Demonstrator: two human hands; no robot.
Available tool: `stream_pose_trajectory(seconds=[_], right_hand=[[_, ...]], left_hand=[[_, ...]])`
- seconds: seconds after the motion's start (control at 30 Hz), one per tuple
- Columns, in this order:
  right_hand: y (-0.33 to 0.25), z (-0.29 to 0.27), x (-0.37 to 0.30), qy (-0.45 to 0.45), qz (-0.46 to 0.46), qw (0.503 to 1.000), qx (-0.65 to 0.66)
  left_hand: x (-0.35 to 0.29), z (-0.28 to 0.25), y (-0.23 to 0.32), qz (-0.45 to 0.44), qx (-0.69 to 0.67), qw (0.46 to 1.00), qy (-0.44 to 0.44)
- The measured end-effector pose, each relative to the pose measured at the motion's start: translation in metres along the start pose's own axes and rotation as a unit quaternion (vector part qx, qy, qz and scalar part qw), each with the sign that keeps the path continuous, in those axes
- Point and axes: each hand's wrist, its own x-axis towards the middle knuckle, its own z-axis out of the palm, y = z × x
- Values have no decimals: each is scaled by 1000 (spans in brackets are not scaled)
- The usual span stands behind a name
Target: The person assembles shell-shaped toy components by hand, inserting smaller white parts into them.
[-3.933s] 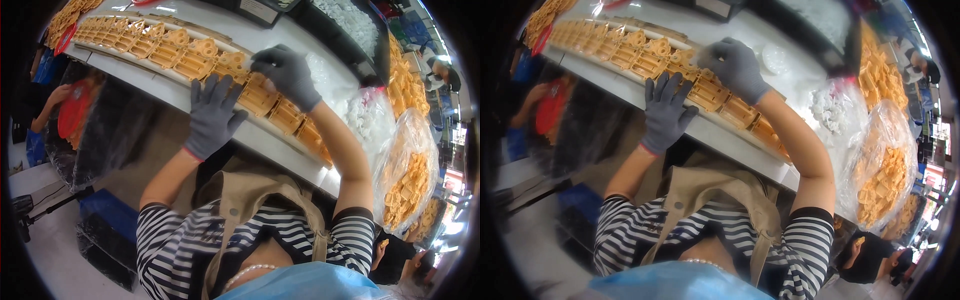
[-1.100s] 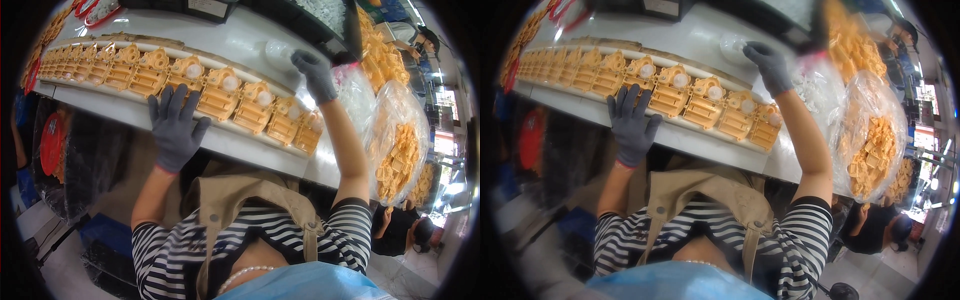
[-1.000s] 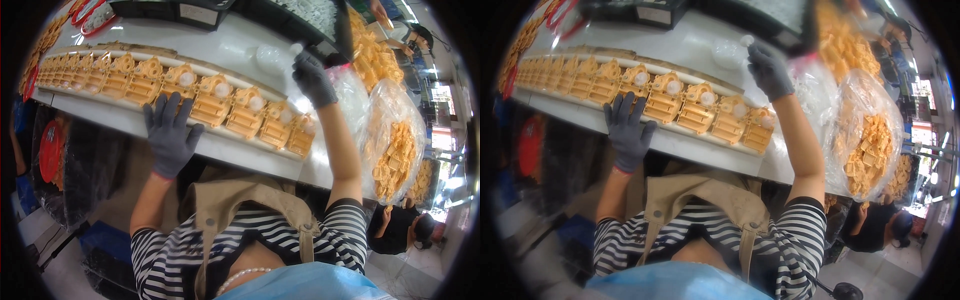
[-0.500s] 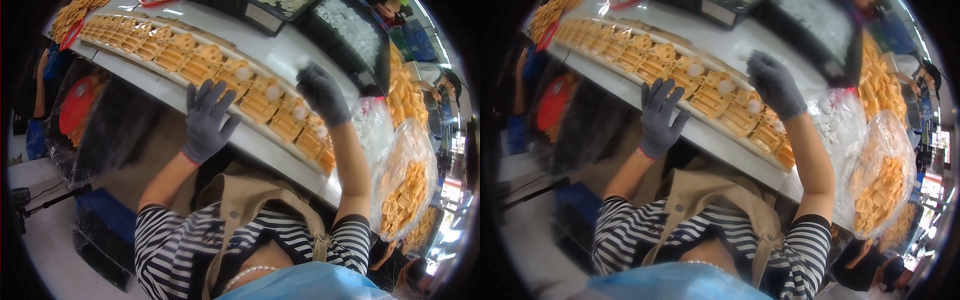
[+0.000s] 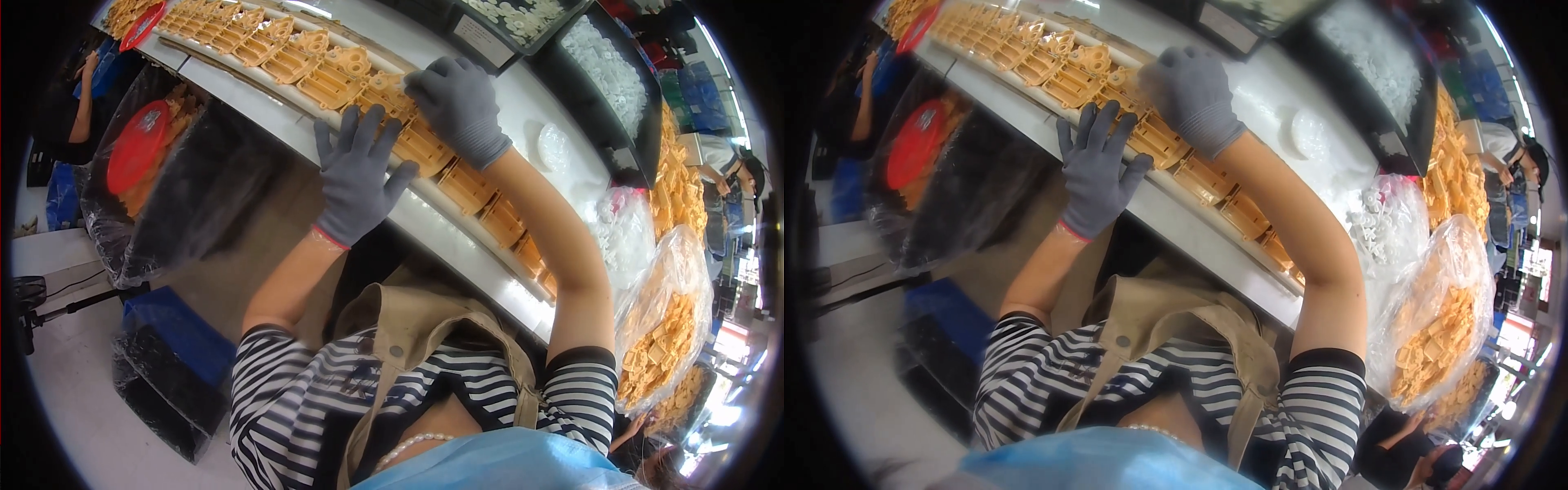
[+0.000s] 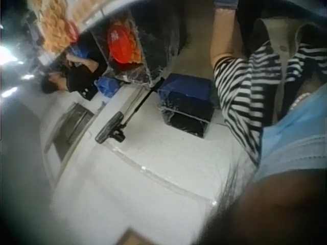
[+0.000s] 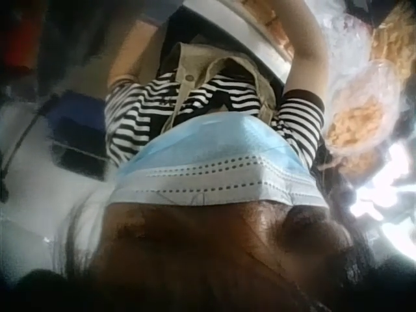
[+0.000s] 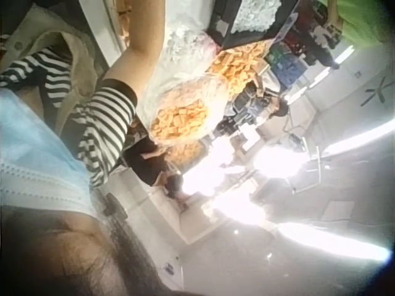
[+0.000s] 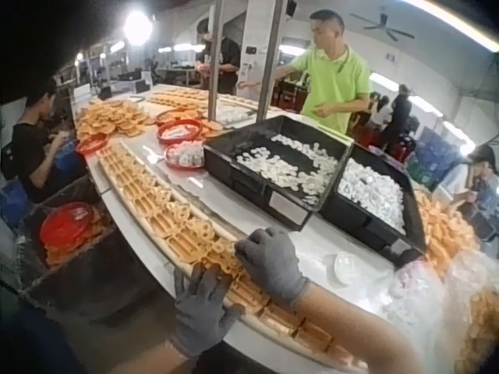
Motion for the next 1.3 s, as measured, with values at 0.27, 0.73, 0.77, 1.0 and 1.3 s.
stream_pose_trajectory(seconds=[0.27, 0.73, 0.77, 1.0, 1.3], right_hand=[[-16, -15, 11, -175, -88, 972, -133], [25, -144, -95, -172, 218, 956, 90], [37, -162, -111, -231, 231, 943, 60], [142, -188, -249, -230, 401, 858, -223], [140, -174, -246, -246, 415, 866, -133]], left_hand=[[-1, -2, -1, -6, 8, 1000, 2], [-2, 3, -1, 4, 28, 1000, 6], [-3, 3, -2, 6, 42, 999, 5], [3, 5, 3, 24, 18, 999, 20], [0, 7, 0, 30, 12, 999, 27]])
